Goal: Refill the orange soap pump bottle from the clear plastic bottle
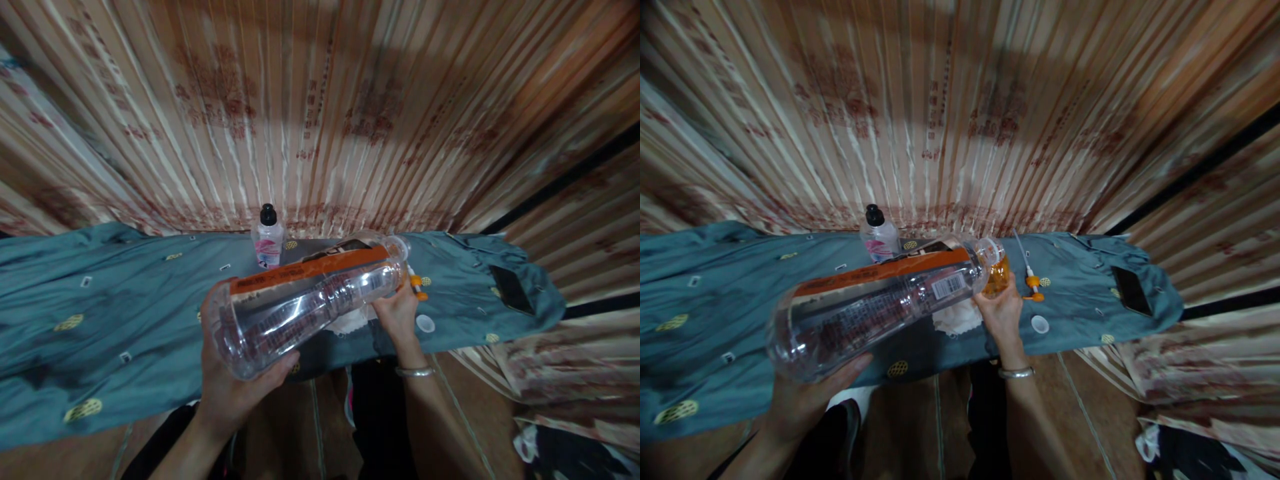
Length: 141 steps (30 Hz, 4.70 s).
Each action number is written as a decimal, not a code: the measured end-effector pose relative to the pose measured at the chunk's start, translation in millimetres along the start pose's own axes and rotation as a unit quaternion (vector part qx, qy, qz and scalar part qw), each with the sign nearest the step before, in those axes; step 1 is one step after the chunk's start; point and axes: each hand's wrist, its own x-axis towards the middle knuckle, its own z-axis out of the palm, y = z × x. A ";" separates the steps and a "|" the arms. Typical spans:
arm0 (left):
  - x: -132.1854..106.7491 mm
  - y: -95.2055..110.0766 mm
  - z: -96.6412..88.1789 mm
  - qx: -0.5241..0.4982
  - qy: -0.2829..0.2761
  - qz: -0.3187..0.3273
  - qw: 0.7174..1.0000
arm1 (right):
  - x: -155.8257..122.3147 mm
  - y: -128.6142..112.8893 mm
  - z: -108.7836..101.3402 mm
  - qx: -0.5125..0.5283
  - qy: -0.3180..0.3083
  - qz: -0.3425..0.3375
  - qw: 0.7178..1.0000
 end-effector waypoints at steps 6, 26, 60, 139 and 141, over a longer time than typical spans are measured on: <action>2.9 4.1 2.1 0.014 0.000 0.024 1.000 | 0.7 0.7 0.9 -0.012 -0.003 0.002 1.000; 5.1 10.4 7.1 -0.013 0.009 -0.006 1.000 | -0.4 4.7 2.7 -0.017 0.021 -0.032 0.999; 3.5 5.7 1.1 0.018 0.015 0.011 1.000 | -0.4 3.2 1.9 -0.030 0.016 -0.018 0.999; 3.7 4.4 8.1 0.001 0.038 0.024 0.999 | 1.6 23.0 0.7 -0.008 -0.024 -0.057 0.998; 3.5 1.4 6.2 0.008 0.031 0.033 0.999 | 1.4 25.9 2.1 -0.014 -0.026 -0.054 0.998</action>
